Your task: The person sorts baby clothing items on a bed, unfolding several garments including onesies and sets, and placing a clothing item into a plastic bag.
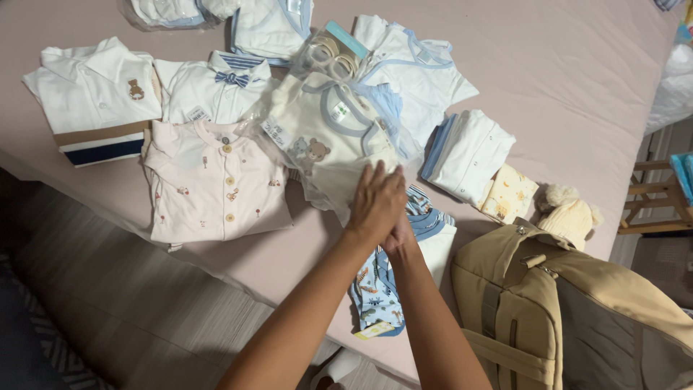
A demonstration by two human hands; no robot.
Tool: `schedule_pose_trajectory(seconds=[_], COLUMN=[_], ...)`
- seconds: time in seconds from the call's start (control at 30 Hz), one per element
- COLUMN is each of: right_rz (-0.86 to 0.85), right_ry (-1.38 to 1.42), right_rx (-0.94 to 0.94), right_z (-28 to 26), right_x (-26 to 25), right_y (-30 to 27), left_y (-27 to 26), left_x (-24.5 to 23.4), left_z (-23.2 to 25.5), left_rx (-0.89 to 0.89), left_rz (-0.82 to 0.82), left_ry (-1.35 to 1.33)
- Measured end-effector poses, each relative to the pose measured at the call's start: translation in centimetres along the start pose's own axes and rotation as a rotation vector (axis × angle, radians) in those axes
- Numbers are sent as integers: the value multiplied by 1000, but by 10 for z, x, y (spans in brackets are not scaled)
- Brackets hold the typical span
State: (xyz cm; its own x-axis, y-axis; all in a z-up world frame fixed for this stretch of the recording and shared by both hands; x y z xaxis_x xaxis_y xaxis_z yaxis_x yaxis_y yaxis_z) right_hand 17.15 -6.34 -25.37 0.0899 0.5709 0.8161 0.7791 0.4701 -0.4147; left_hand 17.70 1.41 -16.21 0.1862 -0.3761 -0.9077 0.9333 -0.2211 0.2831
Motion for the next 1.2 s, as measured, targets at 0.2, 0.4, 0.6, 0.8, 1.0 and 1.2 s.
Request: schedule_pose_trajectory(seconds=[0.2, 0.4, 0.6, 0.8, 1.0, 1.2], right_rz=[-12, 35, 191, 537, 523, 352], right_ry=[2, -170, -430, -374, -177, -253], right_rx=[-77, -9, 23, -67, 74, -33], right_z=[-18, -28, -39, -59, -47, -48], right_x=[20, 25, 3, -73, -77, -98], right_y=[13, 19, -9, -43, -19, 20], left_y=[-16, -21, -31, -30, -19, -15], left_x=[-24, -23, -9, -12, -13, -21], left_z=[16, -30, -75, -57, -26, -15], left_rx=[135, -73, -130, -149, -124, -182], left_rz=[129, 90, -97, -137, -213, -450], left_ry=[-237, -533, -262, -213, -118, -153])
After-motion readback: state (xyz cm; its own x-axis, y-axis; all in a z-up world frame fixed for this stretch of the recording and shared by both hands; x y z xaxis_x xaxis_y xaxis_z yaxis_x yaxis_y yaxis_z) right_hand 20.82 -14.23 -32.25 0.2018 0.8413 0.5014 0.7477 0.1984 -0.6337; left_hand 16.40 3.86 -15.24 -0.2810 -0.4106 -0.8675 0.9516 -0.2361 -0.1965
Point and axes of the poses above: each hand's wrist, its own y-axis towards the middle knuckle, its own x-axis out of the palm, z = x × y, the point moved 3 cm from there along y, towards the middle knuckle, and after that the axes turned 5 degrees about -z, right-handed, at the moved point
